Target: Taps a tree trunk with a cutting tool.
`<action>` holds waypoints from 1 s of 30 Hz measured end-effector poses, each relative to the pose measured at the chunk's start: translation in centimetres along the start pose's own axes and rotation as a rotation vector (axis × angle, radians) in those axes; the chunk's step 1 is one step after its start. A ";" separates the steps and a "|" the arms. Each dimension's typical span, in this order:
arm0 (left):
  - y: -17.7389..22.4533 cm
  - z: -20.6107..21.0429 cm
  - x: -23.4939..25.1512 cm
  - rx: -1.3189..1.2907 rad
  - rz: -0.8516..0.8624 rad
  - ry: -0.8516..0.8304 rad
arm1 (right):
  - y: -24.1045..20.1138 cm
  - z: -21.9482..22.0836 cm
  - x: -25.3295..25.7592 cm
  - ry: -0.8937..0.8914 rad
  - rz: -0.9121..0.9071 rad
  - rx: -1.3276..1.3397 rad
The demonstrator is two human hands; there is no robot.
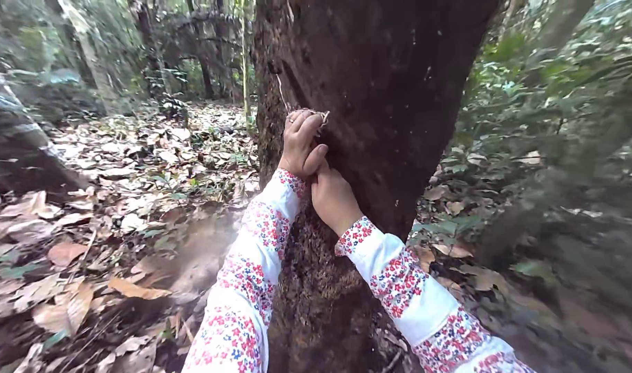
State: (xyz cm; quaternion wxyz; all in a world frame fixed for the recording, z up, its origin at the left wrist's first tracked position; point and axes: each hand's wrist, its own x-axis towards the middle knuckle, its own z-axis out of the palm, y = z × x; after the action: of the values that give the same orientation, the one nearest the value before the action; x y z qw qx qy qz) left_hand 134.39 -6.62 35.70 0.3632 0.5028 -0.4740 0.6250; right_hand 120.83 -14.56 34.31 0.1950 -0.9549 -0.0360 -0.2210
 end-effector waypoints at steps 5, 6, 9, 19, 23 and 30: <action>-0.2 1.6 -1.1 0.010 0.005 0.089 | 1.8 1.1 0.1 0.066 -0.060 -0.155; 0.2 1.8 -1.5 0.012 0.004 0.088 | 3.6 3.4 0.3 0.246 -0.153 -0.179; 1.5 0.7 -0.9 -0.019 -0.014 0.008 | 2.0 1.3 -1.0 0.069 -0.071 -0.059; -4.8 -6.7 2.9 0.034 -0.810 -0.065 | 4.7 -4.6 -7.5 0.027 -0.179 0.619; -7.1 -4.8 5.3 0.264 -0.854 -0.382 | 5.3 -5.3 -7.7 0.121 -0.215 0.666; -7.6 -3.8 6.1 0.367 -0.720 -0.319 | 6.9 -4.9 -8.4 0.211 -0.231 0.828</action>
State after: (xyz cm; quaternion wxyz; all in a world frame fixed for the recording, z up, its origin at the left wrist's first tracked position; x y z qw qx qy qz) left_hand 138.99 -0.92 43.16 0.3847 0.7826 -0.1995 0.4469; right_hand 112.36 -22.68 32.25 0.5378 -0.7581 -0.2078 -0.3046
